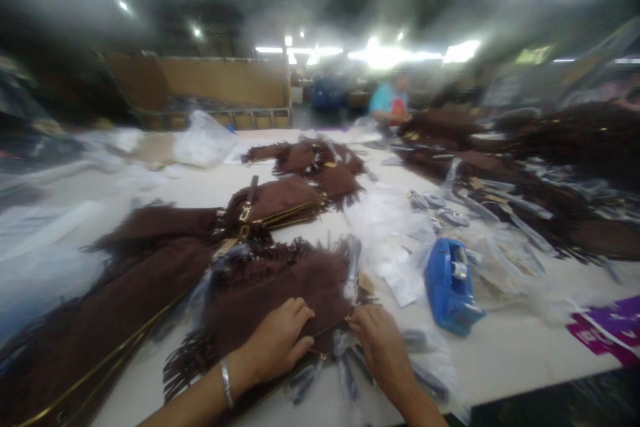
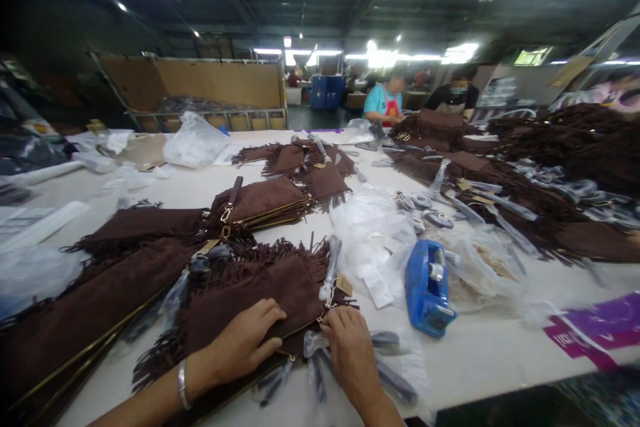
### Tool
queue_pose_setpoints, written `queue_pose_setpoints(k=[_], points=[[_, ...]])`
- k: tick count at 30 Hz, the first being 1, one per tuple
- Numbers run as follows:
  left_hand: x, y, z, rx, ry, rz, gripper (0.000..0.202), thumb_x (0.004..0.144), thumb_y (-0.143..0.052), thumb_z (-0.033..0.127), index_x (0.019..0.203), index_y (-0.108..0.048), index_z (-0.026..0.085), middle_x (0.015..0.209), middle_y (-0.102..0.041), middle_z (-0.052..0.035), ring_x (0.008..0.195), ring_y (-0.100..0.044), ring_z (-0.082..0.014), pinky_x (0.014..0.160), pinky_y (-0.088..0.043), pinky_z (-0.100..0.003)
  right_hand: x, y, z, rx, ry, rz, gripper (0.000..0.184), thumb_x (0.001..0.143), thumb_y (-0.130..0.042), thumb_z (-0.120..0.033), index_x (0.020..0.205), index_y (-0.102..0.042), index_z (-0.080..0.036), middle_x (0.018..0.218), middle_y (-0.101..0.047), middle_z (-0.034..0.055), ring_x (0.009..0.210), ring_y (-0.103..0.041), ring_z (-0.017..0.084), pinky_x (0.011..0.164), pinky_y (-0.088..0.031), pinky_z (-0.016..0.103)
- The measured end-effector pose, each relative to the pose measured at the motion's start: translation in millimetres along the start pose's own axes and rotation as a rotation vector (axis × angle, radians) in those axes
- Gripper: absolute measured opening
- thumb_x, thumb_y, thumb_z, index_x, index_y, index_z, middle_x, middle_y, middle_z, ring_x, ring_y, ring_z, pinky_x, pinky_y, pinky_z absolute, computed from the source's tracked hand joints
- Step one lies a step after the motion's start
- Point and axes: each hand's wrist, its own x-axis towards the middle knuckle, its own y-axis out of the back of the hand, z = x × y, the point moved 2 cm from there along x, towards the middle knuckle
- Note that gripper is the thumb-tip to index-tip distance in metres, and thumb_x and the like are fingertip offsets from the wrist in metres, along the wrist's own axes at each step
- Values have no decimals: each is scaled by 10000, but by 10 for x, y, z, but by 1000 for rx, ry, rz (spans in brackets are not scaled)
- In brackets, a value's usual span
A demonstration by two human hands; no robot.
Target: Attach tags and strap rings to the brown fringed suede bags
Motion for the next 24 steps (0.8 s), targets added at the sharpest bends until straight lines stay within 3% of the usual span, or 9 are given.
queue_pose_setpoints(k=[4, 9, 16, 19, 24], points=[[236, -41, -34, -31, -13, -39, 417, 924, -506, 267, 1340, -469, 275, 1199, -541, -49, 1024, -583, -214, 928, -492, -346, -67, -80, 25, 15, 102, 37, 164, 946, -462, -87, 1038, -557, -184, 1154, -589, 96, 1085, -495, 256, 932, -413, 428], [474, -170, -180, -55, 18, -20, 368, 940, -469, 268, 1303, -530, 283, 1156, -555, -43, 968, -615, -198, 912, -492, -330, 64, -7, 8, -106, 102, -2, 124, 965, -461, -142, 940, -574, -185, 880, -582, 59, 856, -509, 242, 778, -410, 389], [499, -240, -323, -140, 45, -20, 357, 933, -513, 305, 1288, -547, 299, 1124, -566, -31, 1021, -593, -191, 943, -463, -311, 151, 32, -97, -76, 91, -153, 180, 948, -424, -77, 919, -558, -195, 844, -614, 34, 782, -547, 220, 711, -411, 351], [500, -256, -335, -162, 32, -32, 372, 933, -514, 305, 1304, -536, 303, 1135, -560, -31, 1033, -589, -188, 949, -460, -305, 90, -104, -335, -93, 92, -127, 172, 924, -448, -71, 894, -550, -207, 837, -613, 33, 770, -549, 223, 694, -419, 351], [538, -252, -364, -185, 34, -52, 380, 926, -519, 302, 1306, -543, 301, 1129, -559, -29, 1042, -590, -187, 968, -456, -304, -52, -592, -1091, -103, 204, 85, 199, 807, -494, -25, 859, -516, -216, 760, -619, 50, 692, -570, 241, 623, -442, 359]])
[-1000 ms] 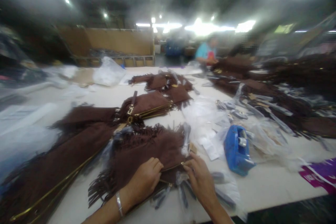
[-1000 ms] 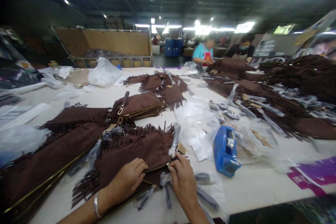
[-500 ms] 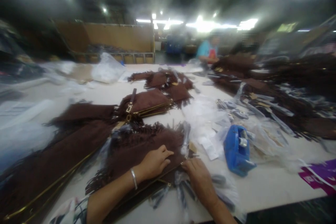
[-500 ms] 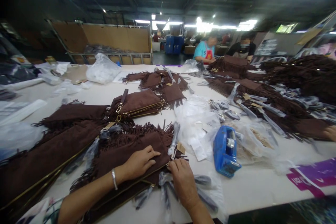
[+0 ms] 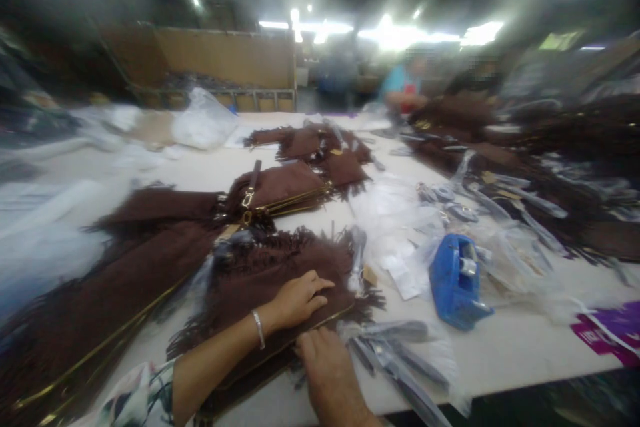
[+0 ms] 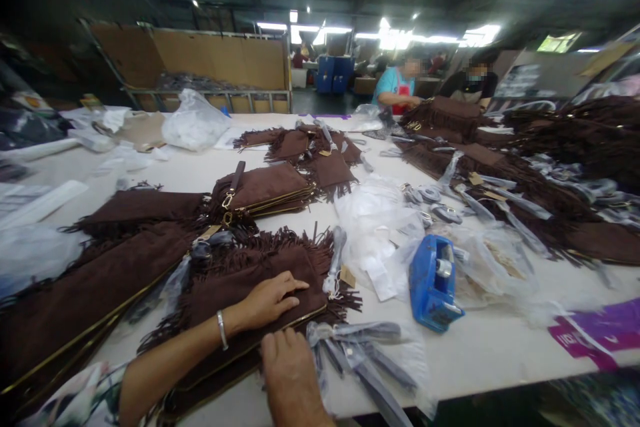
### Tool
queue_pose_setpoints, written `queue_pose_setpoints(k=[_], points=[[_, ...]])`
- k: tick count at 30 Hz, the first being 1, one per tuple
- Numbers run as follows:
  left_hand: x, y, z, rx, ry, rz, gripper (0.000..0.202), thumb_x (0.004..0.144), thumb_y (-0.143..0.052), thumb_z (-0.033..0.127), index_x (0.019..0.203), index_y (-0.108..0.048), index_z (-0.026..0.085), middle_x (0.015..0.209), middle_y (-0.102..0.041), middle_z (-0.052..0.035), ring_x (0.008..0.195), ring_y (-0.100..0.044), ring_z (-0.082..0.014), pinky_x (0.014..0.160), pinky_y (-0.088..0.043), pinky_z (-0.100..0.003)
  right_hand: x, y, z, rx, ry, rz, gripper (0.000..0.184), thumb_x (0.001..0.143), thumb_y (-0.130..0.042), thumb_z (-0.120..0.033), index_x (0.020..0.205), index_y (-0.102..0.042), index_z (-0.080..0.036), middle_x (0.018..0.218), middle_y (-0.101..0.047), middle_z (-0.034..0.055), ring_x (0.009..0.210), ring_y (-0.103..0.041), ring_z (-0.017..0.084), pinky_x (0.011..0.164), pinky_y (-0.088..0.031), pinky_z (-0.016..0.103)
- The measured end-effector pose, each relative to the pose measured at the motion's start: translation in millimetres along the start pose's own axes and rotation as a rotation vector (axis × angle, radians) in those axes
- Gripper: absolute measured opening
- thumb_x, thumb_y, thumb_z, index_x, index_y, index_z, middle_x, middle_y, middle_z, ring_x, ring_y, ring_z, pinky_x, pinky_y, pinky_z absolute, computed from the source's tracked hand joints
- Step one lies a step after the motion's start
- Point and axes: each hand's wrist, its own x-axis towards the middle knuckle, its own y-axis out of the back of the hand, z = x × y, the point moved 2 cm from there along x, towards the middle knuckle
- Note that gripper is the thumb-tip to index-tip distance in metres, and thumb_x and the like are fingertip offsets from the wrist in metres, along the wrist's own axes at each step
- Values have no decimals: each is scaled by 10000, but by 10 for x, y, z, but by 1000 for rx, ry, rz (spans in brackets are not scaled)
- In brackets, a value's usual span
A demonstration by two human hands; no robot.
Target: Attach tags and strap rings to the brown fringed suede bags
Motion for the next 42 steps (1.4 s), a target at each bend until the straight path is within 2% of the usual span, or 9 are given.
queue_pose_setpoints(k=[3, 5, 9, 15, 20, 29, 36, 39, 42], points=[[-6, 56, 63, 27, 11, -35, 389, 932, -503, 327, 1318, -537, 292, 1134, -556, -39, 1020, -597, -194, 969, -463, -319, -28, -207, -354, 49, 71, 75, 185, 771, -537, -64, 877, -522, -215, 752, -635, 48, 650, -584, 248, 561, -441, 357], [-51, 88, 154, 93, -5, -52, 463, 907, -544, 408, 1347, -510, 270, 1154, -548, -59, 997, -598, -218, 944, -480, -348, -83, -201, -348, 171, 66, 66, 169, 788, -540, -109, 910, -532, -225, 791, -657, 36, 678, -611, 236, 561, -461, 342], [-194, 84, 334, 322, -34, 17, 718, 757, -719, 521, 1360, -478, 213, 1213, -532, -127, 1083, -524, -323, 907, -481, -438, -259, 185, 193, 318, -95, -20, 142, 923, -425, -159, 894, -526, -254, 790, -637, 3, 715, -617, 186, 634, -482, 300], [-247, 101, 345, 342, -34, 15, 139, 890, -596, 303, 939, -588, 174, 986, -603, -91, 934, -572, -265, 845, -480, -382, -173, 685, 878, 332, -228, -71, 154, 999, -408, -232, 995, -562, -223, 904, -639, 34, 849, -612, 186, 747, -483, 297], [-212, 242, 245, 278, 39, 39, 92, 936, -456, 214, 920, -542, 185, 942, -610, -60, 852, -623, -213, 774, -492, -314, 137, 663, 811, 284, -20, -107, 218, 988, -393, -160, 1102, -570, -216, 1013, -657, 69, 947, -606, 212, 813, -489, 337], [-246, 230, 218, 44, -8, 148, 209, 858, -434, 85, 1023, -448, 213, 1341, -516, -67, 988, -638, -195, 835, -497, -295, 327, 790, 591, 137, 152, -52, 223, 971, -423, -152, 1097, -599, -208, 1055, -666, 90, 937, -600, 204, 835, -489, 329], [-200, 333, 175, 221, -82, 71, 150, 877, -447, 91, 860, -543, 206, 1377, -521, -14, 908, -659, -172, 797, -499, -268, 284, 475, 851, 112, -128, -179, 184, 964, -420, -146, 911, -590, -195, 786, -636, 31, 768, -589, 197, 681, -398, 294], [-180, 304, 199, 245, -4, 100, 219, 874, -426, 84, 982, -566, 213, 1422, -490, -43, 986, -658, -203, 855, -520, -308, 293, 428, 905, 187, -275, -231, 195, 988, -396, -205, 918, -578, -201, 770, -641, 16, 746, -617, 183, 657, -371, 278], [-173, 210, 287, 295, 45, 107, 244, 903, -508, 252, 1141, -512, 200, 1446, -457, -113, 1090, -617, -273, 915, -528, -403, 336, 406, 930, 238, -363, -241, 211, 998, -381, -254, 925, -574, -209, 770, -658, 7, 735, -639, 177, 647, -367, 267]])
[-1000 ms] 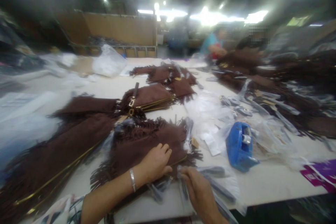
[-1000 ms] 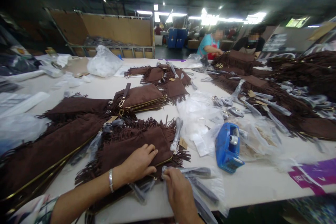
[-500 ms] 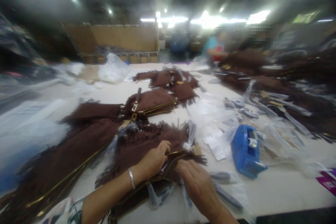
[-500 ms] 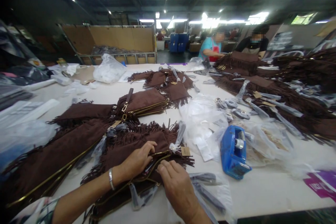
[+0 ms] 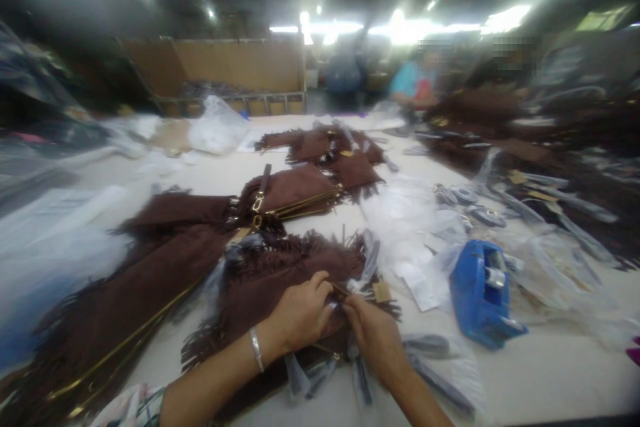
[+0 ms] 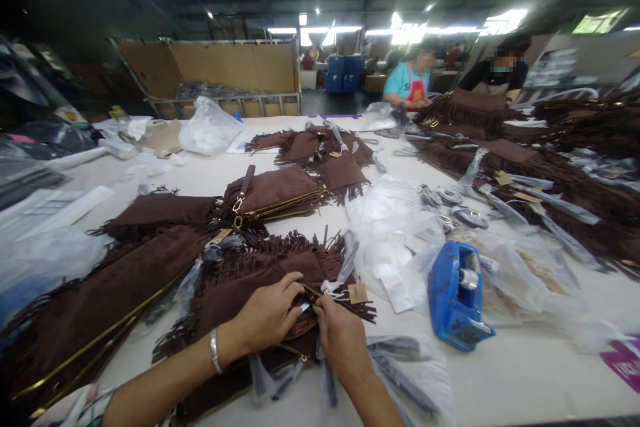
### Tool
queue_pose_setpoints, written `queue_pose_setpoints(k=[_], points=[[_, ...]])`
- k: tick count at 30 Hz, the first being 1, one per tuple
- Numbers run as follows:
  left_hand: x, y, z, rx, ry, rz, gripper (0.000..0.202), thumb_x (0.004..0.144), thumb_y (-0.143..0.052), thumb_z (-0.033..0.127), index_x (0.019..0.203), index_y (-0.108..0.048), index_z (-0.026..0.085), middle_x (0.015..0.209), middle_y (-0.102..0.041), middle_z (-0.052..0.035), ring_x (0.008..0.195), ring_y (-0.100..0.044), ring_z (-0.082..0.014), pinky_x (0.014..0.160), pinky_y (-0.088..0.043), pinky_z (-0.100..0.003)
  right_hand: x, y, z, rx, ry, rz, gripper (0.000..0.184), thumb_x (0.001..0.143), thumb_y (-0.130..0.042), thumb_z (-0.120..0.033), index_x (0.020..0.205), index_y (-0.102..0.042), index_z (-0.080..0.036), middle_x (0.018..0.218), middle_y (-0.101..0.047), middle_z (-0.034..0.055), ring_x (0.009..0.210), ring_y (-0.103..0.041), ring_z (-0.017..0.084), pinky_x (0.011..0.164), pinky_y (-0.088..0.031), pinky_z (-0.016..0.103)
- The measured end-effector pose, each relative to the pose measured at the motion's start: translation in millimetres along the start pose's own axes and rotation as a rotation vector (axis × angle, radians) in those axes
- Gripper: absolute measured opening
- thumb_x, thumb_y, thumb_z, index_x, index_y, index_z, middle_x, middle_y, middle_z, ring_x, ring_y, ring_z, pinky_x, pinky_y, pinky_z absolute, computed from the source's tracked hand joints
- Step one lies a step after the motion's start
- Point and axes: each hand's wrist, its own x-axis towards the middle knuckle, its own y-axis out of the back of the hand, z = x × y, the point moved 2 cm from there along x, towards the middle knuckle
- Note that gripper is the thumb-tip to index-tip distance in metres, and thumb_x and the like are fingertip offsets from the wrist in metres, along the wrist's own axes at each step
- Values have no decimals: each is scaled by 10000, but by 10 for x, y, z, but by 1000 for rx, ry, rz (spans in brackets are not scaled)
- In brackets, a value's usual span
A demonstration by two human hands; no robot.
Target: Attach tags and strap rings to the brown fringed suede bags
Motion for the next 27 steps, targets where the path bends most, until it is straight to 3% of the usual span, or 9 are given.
queue_pose_setpoints(k=[2, 4, 10, 16, 20, 24, 27], points=[[-3, -45, 64, 32, 12, -9, 382, 864, -603, 339, 1188, -480, 180, 1424, -469, -148, 1152, -572, -307, 945, -518, -440, 24, -10, 12, 23, -13, 9, 218, 996, -381, -278, 931, -579, -215, 772, -668, 2, 727, -647, 175, 649, -372, 263], [4, -77, 86, 51, 11, -27, 437, 839, -637, 314, 1210, -464, 162, 1385, -499, -161, 1166, -552, -309, 955, -514, -439, 33, -22, 32, 33, -19, 16, 224, 992, -385, -295, 937, -589, -221, 769, -675, -1, 723, -653, 176, 648, -375, 261], [45, -46, -4, 120, -134, -94, 306, 898, -443, 102, 1200, -466, 143, 1426, -470, -149, 1044, -607, -247, 907, -532, -380, 17, -14, 57, 28, -67, -14, 218, 989, -404, -315, 935, -599, -234, 778, -688, -8, 728, -664, 181, 648, -375, 263], [98, 6, -81, 86, -207, -72, 147, 933, -506, 216, 1072, -553, 206, 1478, -422, -62, 1068, -605, -224, 912, -521, -355, 44, 64, -26, -72, -60, -75, 195, 968, -447, -270, 910, -629, -229, 787, -697, 0, 759, -670, 183, 647, -376, 260], [114, -19, -48, 49, -199, -69, 266, 911, -552, 260, 1176, -578, 261, 1529, -365, -54, 1175, -547, -274, 952, -494, -434, 77, 67, -64, -65, -8, -85, 256, 978, -395, -228, 959, -650, -219, 904, -713, 34, 836, -668, 165, 706, -410, 236], [152, -40, -20, 50, -179, -110, 229, 881, -610, 321, 1103, -635, 275, 1475, -434, -48, 1168, -532, -306, 934, -494, -495, 69, 43, -23, -56, -5, -86, 241, 979, -405, -233, 910, -635, -225, 868, -699, 9, 775, -653, 155, 678, -397, 237], [201, -48, -67, 59, -212, -110, 168, 865, -636, 272, 1028, -647, 232, 1376, -521, -56, 1119, -551, -282, 908, -513, -440, 75, 59, -18, -109, -7, -117, 226, 973, -400, -189, 923, -618, -219, 878, -694, 4, 782, -658, 160, 660, -382, 245]])
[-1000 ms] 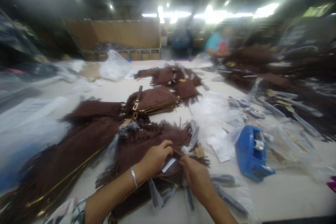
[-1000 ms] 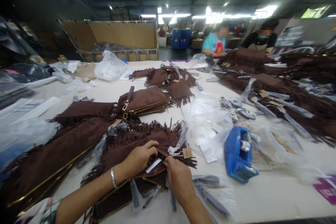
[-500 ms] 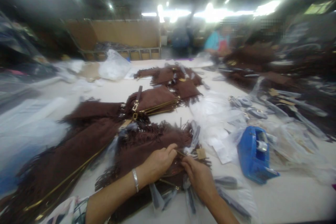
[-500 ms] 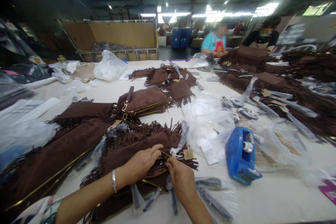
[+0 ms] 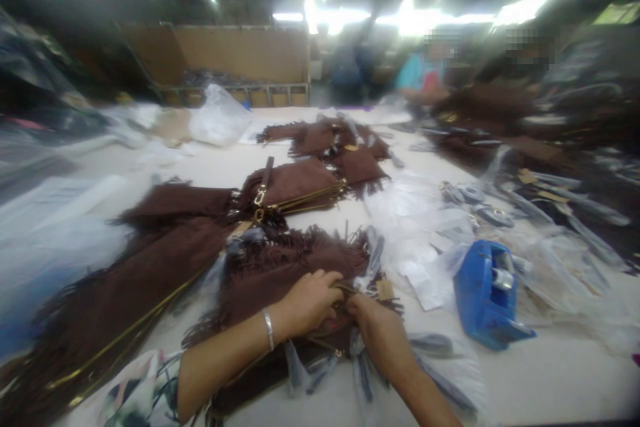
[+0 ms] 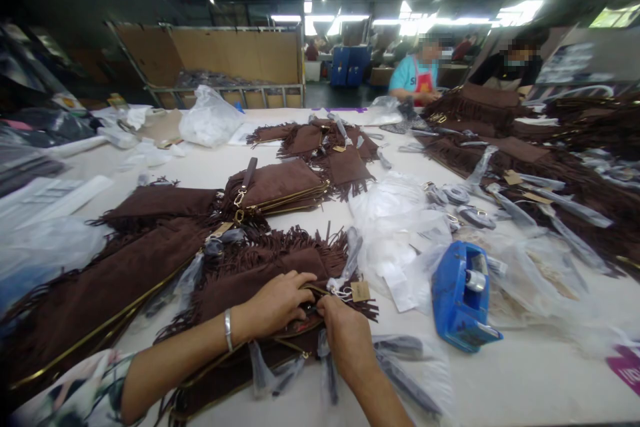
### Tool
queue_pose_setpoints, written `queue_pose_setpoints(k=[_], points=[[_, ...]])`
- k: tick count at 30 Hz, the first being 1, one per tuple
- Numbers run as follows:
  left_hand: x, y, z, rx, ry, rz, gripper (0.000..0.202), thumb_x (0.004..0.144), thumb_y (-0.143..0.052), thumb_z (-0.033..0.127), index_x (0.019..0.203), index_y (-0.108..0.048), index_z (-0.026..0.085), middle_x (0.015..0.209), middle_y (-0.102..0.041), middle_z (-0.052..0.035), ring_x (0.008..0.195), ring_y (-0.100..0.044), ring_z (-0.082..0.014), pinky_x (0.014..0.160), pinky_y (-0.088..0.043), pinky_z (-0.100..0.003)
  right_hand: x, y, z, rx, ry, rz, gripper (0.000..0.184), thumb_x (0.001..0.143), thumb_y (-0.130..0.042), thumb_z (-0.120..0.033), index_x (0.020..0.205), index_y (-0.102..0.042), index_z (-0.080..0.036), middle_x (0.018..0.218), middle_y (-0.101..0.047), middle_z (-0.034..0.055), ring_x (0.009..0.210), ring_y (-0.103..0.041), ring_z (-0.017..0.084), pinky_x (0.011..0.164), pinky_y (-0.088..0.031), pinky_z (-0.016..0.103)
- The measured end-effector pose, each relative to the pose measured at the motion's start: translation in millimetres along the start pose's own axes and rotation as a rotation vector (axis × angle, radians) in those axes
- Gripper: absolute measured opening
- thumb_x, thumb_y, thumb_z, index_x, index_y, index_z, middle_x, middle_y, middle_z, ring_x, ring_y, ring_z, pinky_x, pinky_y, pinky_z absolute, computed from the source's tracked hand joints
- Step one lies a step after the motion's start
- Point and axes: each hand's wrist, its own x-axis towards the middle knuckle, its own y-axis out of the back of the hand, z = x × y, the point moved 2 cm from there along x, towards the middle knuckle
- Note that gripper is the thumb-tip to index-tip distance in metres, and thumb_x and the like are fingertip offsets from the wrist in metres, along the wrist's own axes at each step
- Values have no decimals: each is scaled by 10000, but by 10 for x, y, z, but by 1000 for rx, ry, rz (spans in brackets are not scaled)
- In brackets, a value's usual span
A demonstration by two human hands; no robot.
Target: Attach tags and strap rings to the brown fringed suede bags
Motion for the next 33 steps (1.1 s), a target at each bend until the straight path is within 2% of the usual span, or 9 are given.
queue_pose_setpoints(k=[4, 9, 14, 17, 22, 27, 33], points=[[18, -21, -100, -38, -42, 11, 114, 899, -571, 190, 987, -642, 189, 1253, -590, -74, 1094, -572, -232, 939, -499, -350, 33, 74, -78, -109, 5, -58, 229, 920, -424, -98, 955, -619, -214, 916, -703, 14, 817, -670, 159, 647, -382, 235], [10, -48, -120, -56, -18, 63, 100, 917, -522, 167, 908, -622, 164, 1099, -620, -75, 998, -595, -205, 919, -505, -326, 69, 100, -189, -188, 48, -41, 262, 892, -442, -75, 983, -639, -223, 949, -708, 52, 846, -663, 148, 676, -407, 207], [5, -91, -105, -17, 14, 81, 123, 929, -480, 155, 929, -603, 151, 1030, -618, -83, 937, -599, -213, 872, -526, -343, 84, 12, -192, -218, 46, 1, 245, 917, -466, -91, 978, -649, -242, 939, -685, 31, 806, -661, 142, 624, -369, 224], [-21, -125, -88, -10, 31, 91, 126, 917, -495, 146, 1002, -588, 148, 1086, -612, -95, 983, -599, -221, 899, -528, -352, 91, -48, -170, -185, 33, 29, 199, 941, -494, -136, 964, -656, -250, 928, -675, 13, 801, -656, 137, 628, -356, 230], [-88, -179, -9, 22, 67, 114, 237, 902, -523, 142, 1138, -548, 135, 1349, -524, -142, 1108, -579, -251, 951, -531, -378, 101, -130, -122, -108, 19, 61, 185, 976, -469, -188, 949, -650, -220, 962, -673, 28, 847, -656, 129, 690, -387, 212], [-126, -268, 27, 40, 148, 140, 159, 892, -528, 108, 1043, -577, 114, 1480, -413, -193, 1209, -551, -293, 976, -528, -408, 136, -130, -126, -185, -13, 31, 156, 950, -501, -152, 906, -636, -216, 891, -658, 11, 809, -655, 146, 646, -375, 240], [-164, -336, 46, 0, 179, 217, 116, 867, -550, 68, 955, -596, 128, 1493, -407, -185, 1235, -538, -277, 1045, -479, -417, 171, -121, -139, -281, 15, 18, 139, 932, -502, -119, 915, -600, -216, 877, -671, 14, 765, -668, 156, 597, -358, 258]])
